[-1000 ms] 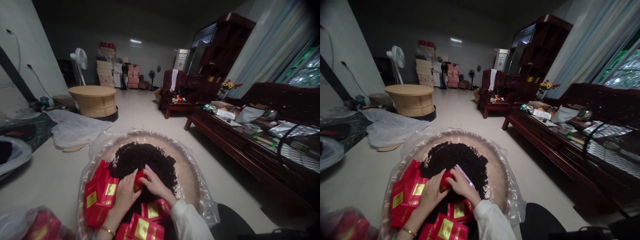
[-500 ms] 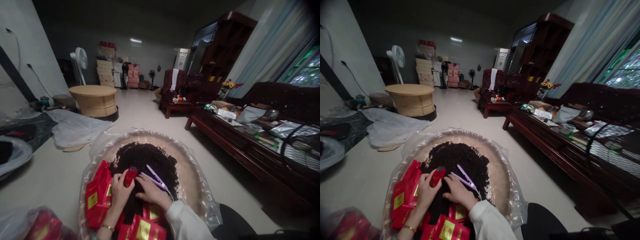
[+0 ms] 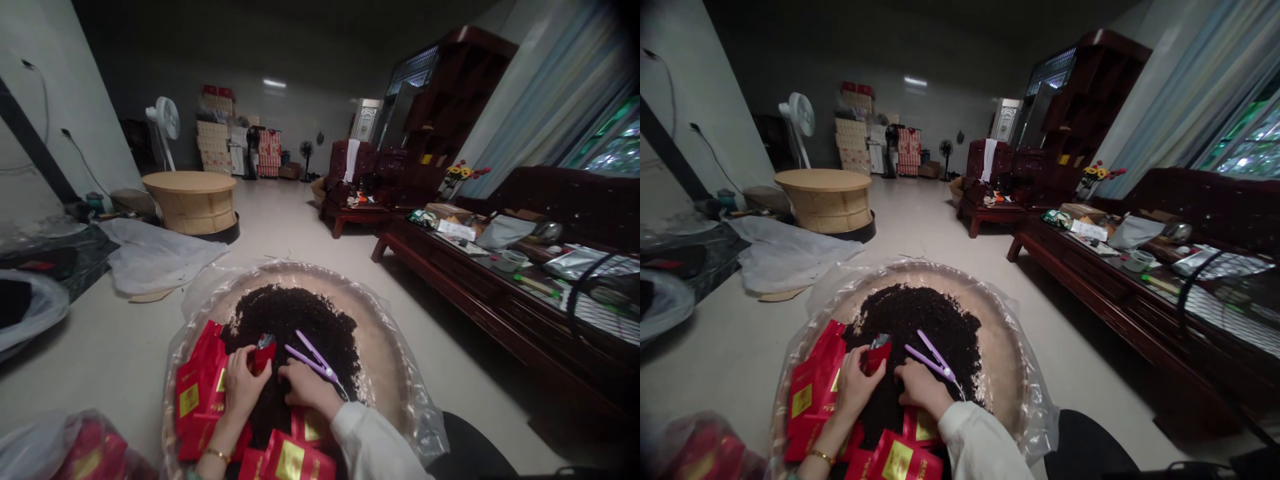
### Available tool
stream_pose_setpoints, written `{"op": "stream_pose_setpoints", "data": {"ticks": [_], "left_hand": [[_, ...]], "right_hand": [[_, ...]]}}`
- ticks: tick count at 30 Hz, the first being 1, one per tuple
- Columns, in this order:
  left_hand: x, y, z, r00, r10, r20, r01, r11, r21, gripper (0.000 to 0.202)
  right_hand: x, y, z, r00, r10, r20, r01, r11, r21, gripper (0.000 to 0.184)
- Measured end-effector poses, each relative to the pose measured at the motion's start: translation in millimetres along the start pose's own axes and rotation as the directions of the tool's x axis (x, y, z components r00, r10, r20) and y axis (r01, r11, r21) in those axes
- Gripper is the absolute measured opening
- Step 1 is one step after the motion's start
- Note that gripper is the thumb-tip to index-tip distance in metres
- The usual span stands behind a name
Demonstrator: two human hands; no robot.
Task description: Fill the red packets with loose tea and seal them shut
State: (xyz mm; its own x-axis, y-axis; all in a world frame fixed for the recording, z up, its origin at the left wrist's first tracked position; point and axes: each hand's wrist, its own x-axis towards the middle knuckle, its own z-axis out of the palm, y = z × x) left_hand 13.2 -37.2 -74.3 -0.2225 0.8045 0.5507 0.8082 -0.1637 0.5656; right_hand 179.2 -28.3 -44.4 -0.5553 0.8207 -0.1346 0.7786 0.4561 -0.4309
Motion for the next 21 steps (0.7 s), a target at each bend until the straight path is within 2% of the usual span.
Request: {"op": "stream_pose_setpoints", "data": {"ticks": [3, 6, 9, 12, 17, 21], "left_hand": [[-1, 1, 0.3, 1.000, 0.018, 0.005, -0.018, 1.000, 0.009, 0.028], [-1, 2, 0.2, 0.999, 0.031, 0.015, -0.031, 0.999, 0.013, 0.028], [-1, 3, -0.4, 0.999, 0.039, 0.015, -0.039, 0.999, 0.010, 0.028], [-1, 4, -1.0, 0.999, 0.045, 0.010, -0.045, 0.999, 0.008, 0.028], [-1, 3, -0.5, 0.999, 0.036, 0.019, -0.037, 0.999, 0.014, 0.032], [-2, 3, 1.0, 0.999, 0.031, 0.010, -0.032, 0.999, 0.009, 0.036]], "right_hand": [[1, 5, -15, 0.997, 0.012, -0.071, 0.002, 0.982, 0.191, 0.030], [4, 4, -41, 0.989, 0.030, -0.148, 0.026, 0.932, 0.361, 0.026], [8, -7, -70, 0.957, 0.013, -0.291, 0.100, 0.924, 0.369, 0.025], [13, -21, -89, 0.919, -0.042, -0.392, 0.176, 0.933, 0.313, 0.025], [20, -35, -90, 0.907, -0.094, -0.412, 0.247, 0.908, 0.338, 0.036], [18, -34, -86, 0.902, -0.029, -0.431, 0.232, 0.873, 0.428, 0.035]]}}
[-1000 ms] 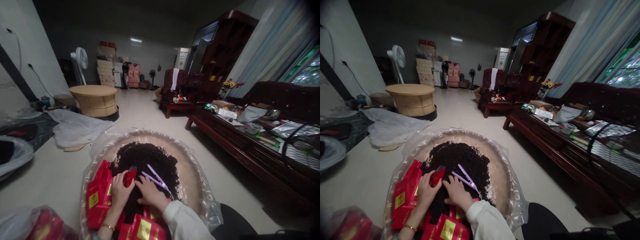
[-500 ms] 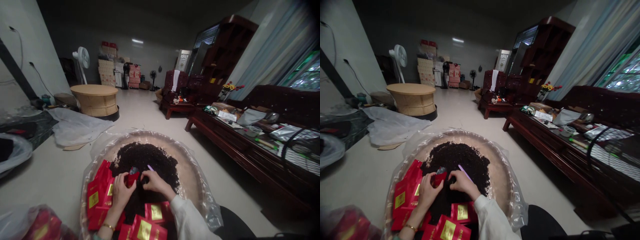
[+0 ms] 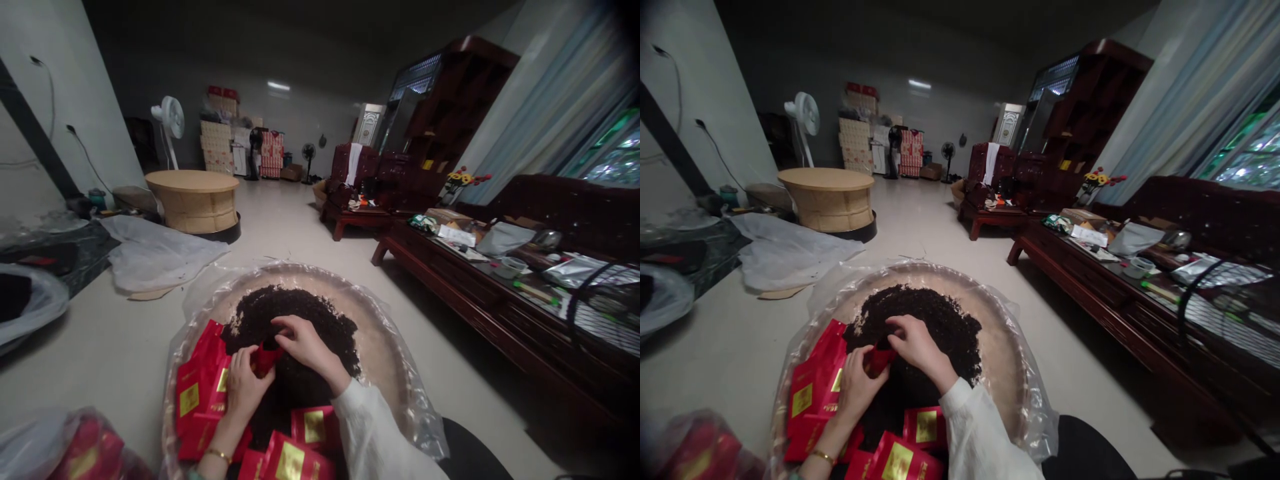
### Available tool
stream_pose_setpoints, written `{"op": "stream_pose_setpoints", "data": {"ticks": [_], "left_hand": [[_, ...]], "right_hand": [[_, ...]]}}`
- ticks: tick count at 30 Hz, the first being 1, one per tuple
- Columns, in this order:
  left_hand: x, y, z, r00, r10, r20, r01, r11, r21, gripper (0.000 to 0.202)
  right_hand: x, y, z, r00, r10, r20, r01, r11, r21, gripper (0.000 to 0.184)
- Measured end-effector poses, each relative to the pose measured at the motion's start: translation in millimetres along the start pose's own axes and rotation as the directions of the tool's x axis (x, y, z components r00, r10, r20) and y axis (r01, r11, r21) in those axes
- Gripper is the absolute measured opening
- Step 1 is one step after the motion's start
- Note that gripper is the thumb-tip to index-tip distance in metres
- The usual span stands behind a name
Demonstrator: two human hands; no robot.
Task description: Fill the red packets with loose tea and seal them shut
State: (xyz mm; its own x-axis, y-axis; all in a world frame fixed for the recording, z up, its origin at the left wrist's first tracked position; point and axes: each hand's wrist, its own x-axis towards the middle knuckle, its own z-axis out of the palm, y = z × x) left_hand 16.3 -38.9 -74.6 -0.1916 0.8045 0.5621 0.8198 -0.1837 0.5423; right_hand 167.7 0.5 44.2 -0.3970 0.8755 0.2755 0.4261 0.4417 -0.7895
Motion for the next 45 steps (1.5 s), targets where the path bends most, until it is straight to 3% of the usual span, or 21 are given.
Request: {"op": "stream_pose_setpoints", "data": {"ticks": [6, 12, 16, 20, 23, 27, 31, 34, 38, 41, 45], "left_hand": [[-2, 1, 1.7, 0.999, 0.005, -0.052, -0.007, 0.999, -0.038, 0.040], [0, 1, -0.5, 0.997, 0.030, -0.072, -0.033, 0.999, -0.041, 0.031], [0, 1, -0.5, 0.997, 0.020, -0.071, -0.024, 0.998, -0.054, 0.029], [-1, 0, -0.7, 0.993, 0.004, -0.115, -0.014, 0.996, -0.089, 0.033], [-1, -1, -1.6, 0.985, 0.026, -0.168, -0.045, 0.993, -0.106, 0.035], [-1, 0, -2.3, 0.979, 0.060, -0.193, -0.079, 0.992, -0.096, 0.035], [-1, 3, -2.3, 0.984, 0.060, -0.168, -0.077, 0.992, -0.098, 0.034], [-1, 4, -2.1, 0.989, 0.051, -0.139, -0.067, 0.992, -0.109, 0.033], [-3, 0, -0.7, 0.992, 0.046, -0.119, -0.060, 0.991, -0.118, 0.037], [-4, -4, 1.2, 0.994, 0.030, -0.107, -0.044, 0.990, -0.133, 0.040], [-6, -2, 4.1, 0.995, -0.009, -0.098, -0.009, 0.984, -0.178, 0.040]], "right_hand": [[-14, 6, -2, 1.000, -0.011, 0.001, 0.011, 0.988, -0.152, 0.018], [-40, 34, 19, 0.985, 0.135, 0.106, -0.110, 0.970, -0.217, 0.016], [-53, 54, 38, 0.967, 0.149, 0.205, -0.078, 0.944, -0.320, 0.038], [-59, 58, 52, 0.895, 0.237, 0.377, -0.015, 0.862, -0.506, 0.076], [-60, 54, 55, 0.850, 0.315, 0.423, -0.034, 0.832, -0.553, 0.063], [-52, 50, 39, 0.880, 0.316, 0.354, -0.142, 0.887, -0.439, 0.029], [-34, 35, 11, 0.945, 0.261, 0.198, -0.208, 0.945, -0.252, 0.026], [-19, 14, 0, 0.992, 0.097, 0.084, -0.086, 0.988, -0.127, 0.026], [-11, -8, 2, 0.997, -0.033, 0.072, 0.035, 0.999, -0.031, 0.039], [-14, -13, 10, 0.999, 0.009, 0.046, -0.006, 0.998, -0.056, 0.037], [-23, -6, 24, 0.999, 0.004, 0.053, 0.010, 0.964, -0.265, 0.015]]}}
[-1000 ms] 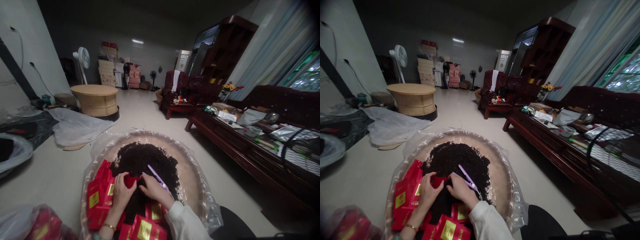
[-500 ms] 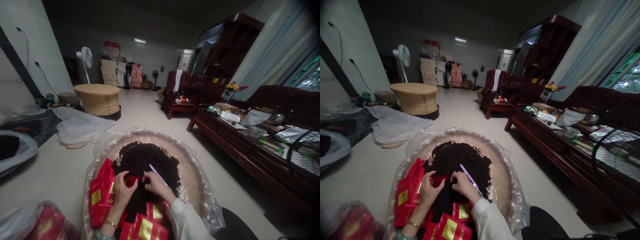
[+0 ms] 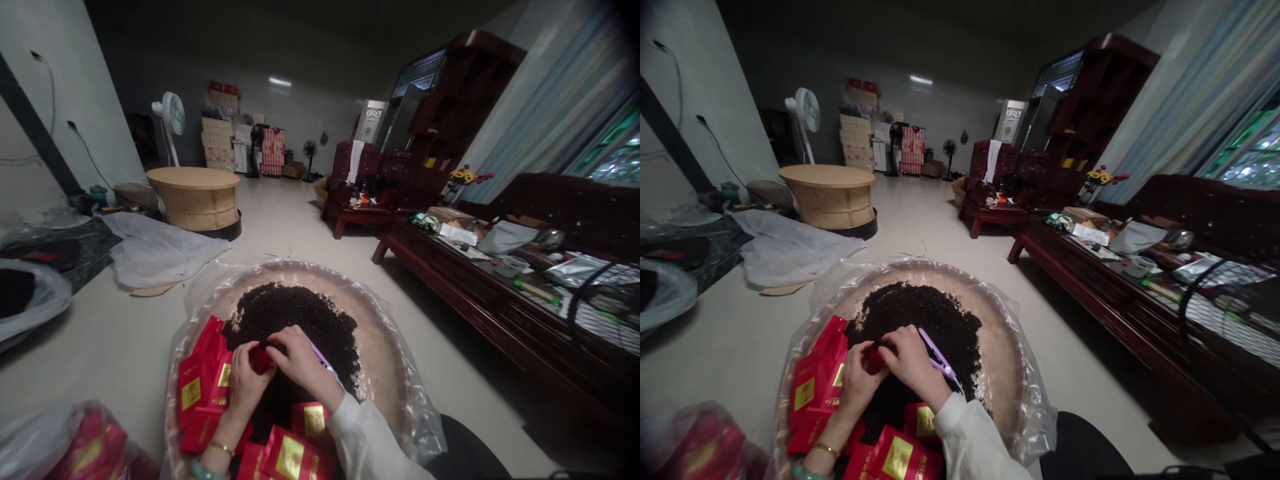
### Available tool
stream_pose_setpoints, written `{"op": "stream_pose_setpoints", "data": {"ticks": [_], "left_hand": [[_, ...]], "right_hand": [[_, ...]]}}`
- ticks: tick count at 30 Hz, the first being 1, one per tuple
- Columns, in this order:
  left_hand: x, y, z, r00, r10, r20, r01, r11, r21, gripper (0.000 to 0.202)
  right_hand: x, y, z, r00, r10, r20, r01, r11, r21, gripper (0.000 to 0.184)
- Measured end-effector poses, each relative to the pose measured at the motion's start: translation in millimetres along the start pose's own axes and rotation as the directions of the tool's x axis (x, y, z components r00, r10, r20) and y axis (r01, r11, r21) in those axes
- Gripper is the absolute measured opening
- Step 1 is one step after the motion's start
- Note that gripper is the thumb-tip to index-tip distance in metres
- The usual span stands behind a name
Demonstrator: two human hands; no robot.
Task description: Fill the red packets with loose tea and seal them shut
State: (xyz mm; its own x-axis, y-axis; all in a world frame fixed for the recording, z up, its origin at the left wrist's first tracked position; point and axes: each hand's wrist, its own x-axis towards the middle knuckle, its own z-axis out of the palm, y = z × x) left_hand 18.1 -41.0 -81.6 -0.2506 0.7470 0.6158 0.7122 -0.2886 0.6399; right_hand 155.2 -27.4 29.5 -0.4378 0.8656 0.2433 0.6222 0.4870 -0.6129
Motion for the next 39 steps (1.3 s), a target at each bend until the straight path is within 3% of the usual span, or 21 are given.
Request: {"op": "stream_pose_setpoints", "data": {"ticks": [4, 8, 11, 15, 19, 22, 25, 27, 29, 31, 35, 39], "left_hand": [[1, 5, -0.2, 0.999, -0.018, 0.034, 0.020, 0.998, -0.062, 0.043], [8, 7, -7.2, 0.979, -0.112, 0.173, 0.145, 0.971, -0.191, 0.056], [13, 9, -10.8, 0.876, -0.240, 0.419, 0.385, 0.870, -0.307, 0.042], [14, 15, -9.0, 0.704, -0.229, 0.672, 0.562, 0.758, -0.330, 0.030], [12, 20, -7.5, 0.656, -0.186, 0.732, 0.599, 0.718, -0.355, 0.034], [13, 24, -9.4, 0.604, -0.184, 0.775, 0.667, 0.649, -0.366, 0.048], [14, 29, -12.2, 0.471, -0.174, 0.865, 0.774, 0.552, -0.311, 0.045], [13, 34, -13.5, 0.394, -0.182, 0.901, 0.834, 0.482, -0.267, 0.042], [11, 39, -13.9, 0.380, -0.203, 0.902, 0.857, 0.444, -0.261, 0.042], [8, 42, -13.3, 0.385, -0.201, 0.901, 0.864, 0.420, -0.276, 0.047], [1, 40, -9.3, 0.333, -0.177, 0.926, 0.917, 0.292, -0.274, 0.059], [-1, 33, -5.6, 0.364, -0.259, 0.895, 0.917, 0.269, -0.295, 0.052]], "right_hand": [[-1, 13, 14, 0.999, -0.030, 0.034, 0.033, 0.995, -0.089, 0.008], [6, 36, 6, 0.997, 0.065, -0.036, -0.058, 0.986, 0.159, 0.014], [9, 54, -7, 0.993, 0.117, -0.030, -0.100, 0.934, 0.344, 0.015], [7, 66, -13, 0.981, 0.171, -0.094, -0.121, 0.911, 0.394, 0.007], [5, 64, -11, 0.961, 0.170, -0.218, -0.083, 0.930, 0.358, 0.008], [4, 58, -8, 0.969, 0.177, -0.170, -0.094, 0.908, 0.408, 0.007], [3, 52, -3, 0.980, 0.187, -0.070, -0.133, 0.873, 0.468, 0.006], [2, 50, 0, 0.977, 0.201, -0.072, -0.150, 0.887, 0.437, 0.010], [2, 49, 2, 0.971, 0.220, -0.092, -0.177, 0.923, 0.342, 0.019], [1, 50, 5, 0.971, 0.230, -0.070, -0.207, 0.947, 0.247, 0.016], [1, 56, 7, 0.974, 0.225, -0.030, -0.215, 0.955, 0.203, 0.024], [-8, 70, 3, 0.945, 0.304, -0.121, -0.307, 0.952, -0.003, 0.027]]}}
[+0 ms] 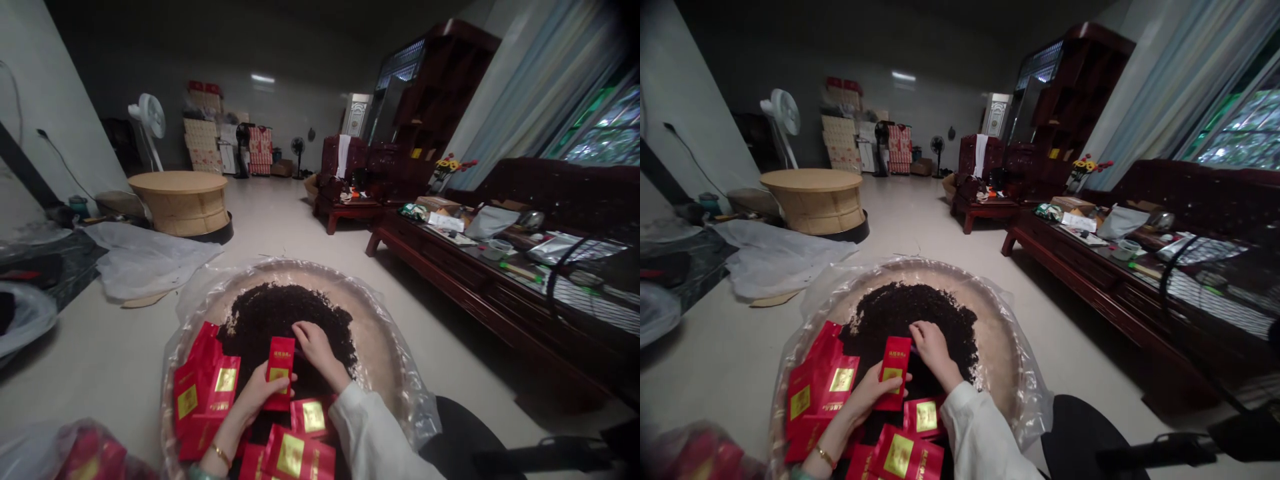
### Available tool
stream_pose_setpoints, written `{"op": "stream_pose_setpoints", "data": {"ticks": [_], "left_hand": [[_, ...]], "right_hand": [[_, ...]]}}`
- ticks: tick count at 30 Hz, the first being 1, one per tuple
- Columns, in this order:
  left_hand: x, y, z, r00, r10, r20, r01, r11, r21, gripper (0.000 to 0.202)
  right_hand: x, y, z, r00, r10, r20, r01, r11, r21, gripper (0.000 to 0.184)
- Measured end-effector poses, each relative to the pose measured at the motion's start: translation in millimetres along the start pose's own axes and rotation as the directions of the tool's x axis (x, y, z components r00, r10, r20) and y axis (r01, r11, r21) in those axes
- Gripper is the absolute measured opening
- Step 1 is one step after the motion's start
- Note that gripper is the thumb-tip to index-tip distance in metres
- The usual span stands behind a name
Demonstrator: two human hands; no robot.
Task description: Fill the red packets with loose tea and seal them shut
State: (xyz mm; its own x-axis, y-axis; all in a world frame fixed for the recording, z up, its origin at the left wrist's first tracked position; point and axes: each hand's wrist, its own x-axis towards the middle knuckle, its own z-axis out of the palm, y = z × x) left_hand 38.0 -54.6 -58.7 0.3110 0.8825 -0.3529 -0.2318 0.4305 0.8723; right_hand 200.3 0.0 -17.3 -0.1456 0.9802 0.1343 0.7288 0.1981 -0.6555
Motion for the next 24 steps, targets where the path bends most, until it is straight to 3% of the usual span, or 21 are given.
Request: {"op": "stream_pose_setpoints", "data": {"ticks": [1, 4, 8, 11, 14, 18, 20, 24], "left_hand": [[1, 0, -1.7, 1.000, 0.009, -0.030, -0.009, 1.000, -0.009, 0.050], [2, 2, -5.5, 0.996, 0.027, -0.083, -0.030, 0.999, -0.028, 0.044], [1, 3, -6.7, 0.996, 0.025, -0.083, -0.029, 0.999, -0.041, 0.038], [1, 2, -7.7, 0.997, 0.007, -0.079, -0.010, 0.999, -0.047, 0.040], [0, 4, -8.8, 0.997, -0.002, -0.076, 0.000, 1.000, -0.030, 0.041], [-3, 11, -6.0, 0.998, -0.018, -0.057, 0.017, 1.000, -0.018, 0.044], [-6, 13, -3.3, 1.000, -0.020, -0.021, 0.020, 1.000, -0.007, 0.044], [-9, 12, -0.5, 0.999, -0.039, 0.027, 0.038, 0.999, 0.014, 0.045]], "right_hand": [[-3, 5, -1, 0.999, 0.044, 0.011, -0.043, 0.994, -0.101, 0.026], [-16, 18, 2, 0.977, 0.175, 0.121, -0.120, 0.922, -0.367, 0.052], [-28, 27, 12, 0.978, 0.162, 0.130, -0.087, 0.887, -0.453, 0.051], [-23, 33, 8, 0.980, 0.162, 0.119, -0.116, 0.940, -0.321, 0.045], [-13, 40, -10, 0.978, 0.180, 0.107, -0.176, 0.983, -0.044, 0.043], [-4, 39, -38, 0.926, 0.181, 0.332, -0.291, 0.902, 0.319, 0.045], [-4, 32, -45, 0.883, 0.138, 0.448, -0.325, 0.868, 0.374, 0.043], [-5, 17, -42, 0.848, 0.100, 0.520, -0.330, 0.868, 0.372, 0.037]]}}
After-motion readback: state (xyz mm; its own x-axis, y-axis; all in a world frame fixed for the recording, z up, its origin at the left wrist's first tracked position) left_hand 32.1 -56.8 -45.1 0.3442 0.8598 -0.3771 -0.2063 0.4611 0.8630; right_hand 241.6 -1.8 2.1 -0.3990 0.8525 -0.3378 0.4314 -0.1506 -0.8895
